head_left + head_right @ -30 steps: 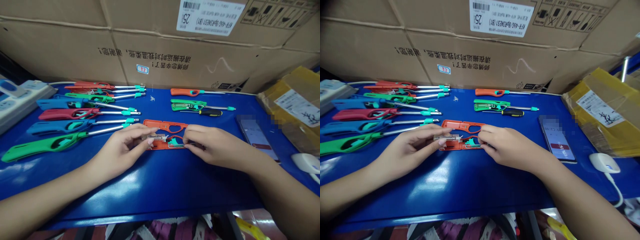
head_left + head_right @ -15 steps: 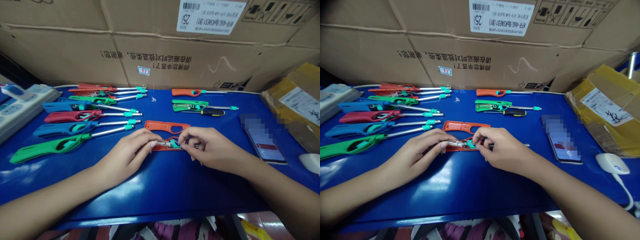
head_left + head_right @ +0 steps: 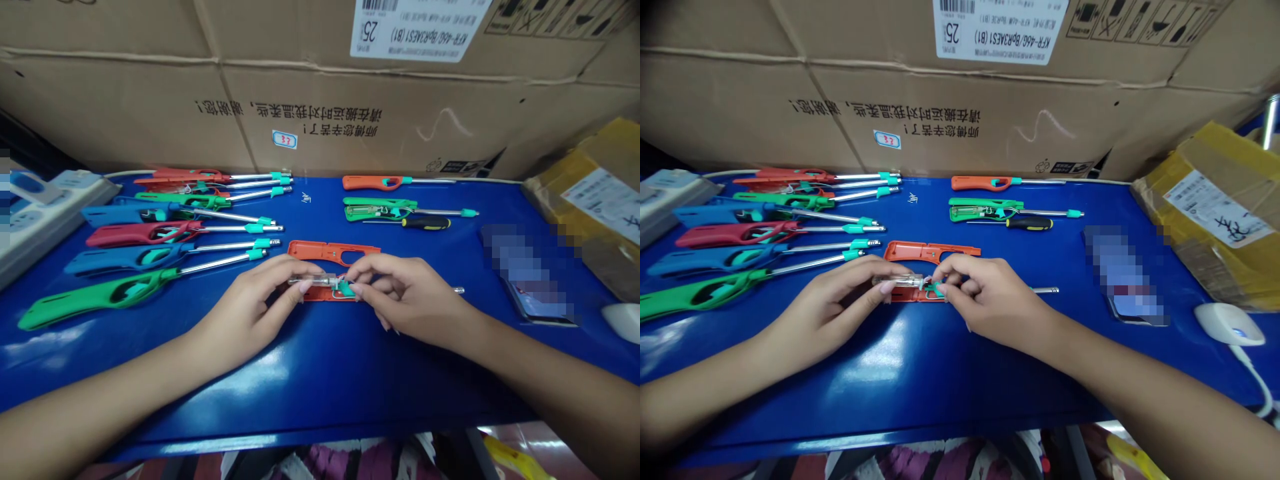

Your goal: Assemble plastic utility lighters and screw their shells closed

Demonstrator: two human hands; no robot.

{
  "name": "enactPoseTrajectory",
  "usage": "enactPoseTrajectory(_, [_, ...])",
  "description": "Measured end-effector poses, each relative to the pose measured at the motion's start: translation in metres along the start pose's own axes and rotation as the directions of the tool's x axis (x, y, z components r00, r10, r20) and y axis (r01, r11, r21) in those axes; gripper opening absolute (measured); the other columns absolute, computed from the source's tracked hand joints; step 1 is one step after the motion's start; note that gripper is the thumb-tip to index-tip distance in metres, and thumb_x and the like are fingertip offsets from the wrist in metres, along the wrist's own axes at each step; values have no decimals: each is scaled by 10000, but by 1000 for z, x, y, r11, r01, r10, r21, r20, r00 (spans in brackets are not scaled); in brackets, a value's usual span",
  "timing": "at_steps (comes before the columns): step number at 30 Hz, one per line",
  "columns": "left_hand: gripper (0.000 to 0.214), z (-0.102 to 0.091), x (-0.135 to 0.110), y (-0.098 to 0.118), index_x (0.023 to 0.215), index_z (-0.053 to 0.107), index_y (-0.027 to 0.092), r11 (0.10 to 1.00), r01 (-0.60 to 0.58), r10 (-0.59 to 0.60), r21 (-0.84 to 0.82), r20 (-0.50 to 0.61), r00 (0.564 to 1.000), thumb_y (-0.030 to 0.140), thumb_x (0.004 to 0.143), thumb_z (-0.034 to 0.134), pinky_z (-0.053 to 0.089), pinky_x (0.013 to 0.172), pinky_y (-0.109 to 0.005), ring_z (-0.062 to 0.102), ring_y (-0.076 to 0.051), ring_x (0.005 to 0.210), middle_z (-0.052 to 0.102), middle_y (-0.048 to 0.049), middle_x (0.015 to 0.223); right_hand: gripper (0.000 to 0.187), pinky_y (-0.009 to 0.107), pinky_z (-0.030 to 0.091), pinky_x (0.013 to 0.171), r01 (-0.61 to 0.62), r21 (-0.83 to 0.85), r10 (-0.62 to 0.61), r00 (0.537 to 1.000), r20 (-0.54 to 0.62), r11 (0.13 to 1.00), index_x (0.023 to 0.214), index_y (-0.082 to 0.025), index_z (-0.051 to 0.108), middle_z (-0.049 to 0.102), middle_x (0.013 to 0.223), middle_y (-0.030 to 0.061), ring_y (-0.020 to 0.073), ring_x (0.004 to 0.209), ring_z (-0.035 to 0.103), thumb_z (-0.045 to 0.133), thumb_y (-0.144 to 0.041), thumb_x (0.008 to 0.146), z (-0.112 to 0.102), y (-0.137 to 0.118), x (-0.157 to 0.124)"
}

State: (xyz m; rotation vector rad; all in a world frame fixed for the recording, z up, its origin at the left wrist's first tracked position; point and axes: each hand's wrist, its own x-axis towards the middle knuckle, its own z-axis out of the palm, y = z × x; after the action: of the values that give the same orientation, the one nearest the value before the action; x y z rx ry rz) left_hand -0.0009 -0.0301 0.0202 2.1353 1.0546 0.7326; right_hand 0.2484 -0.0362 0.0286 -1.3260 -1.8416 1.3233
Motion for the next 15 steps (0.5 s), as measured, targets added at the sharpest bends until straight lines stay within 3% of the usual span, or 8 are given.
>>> enactPoseTrajectory(4, [230,1,1,-1,1189,688,225,1000,14,-14,-19,-18,1000,274,1033,526,527,965,-286,667,-171,1054,713,-47,1164,120,203,340,432,64,-56,-64,998,4,996,906,-187,647,564,623,-49,65,461,480,595,-290,941,0,2,1])
enactPoseTrajectory(15, [214,2,-1,-3,1194,685,243,999,-6,5,-34,-25,1000,248,1020,560,521,966,-249,662,-147,1067,711,-22,1161,161,206,343,485,102,-131,-102,995,7,986,900,-185,662,553,669,-36,72,528,450,572,-300,967,0,7,1])
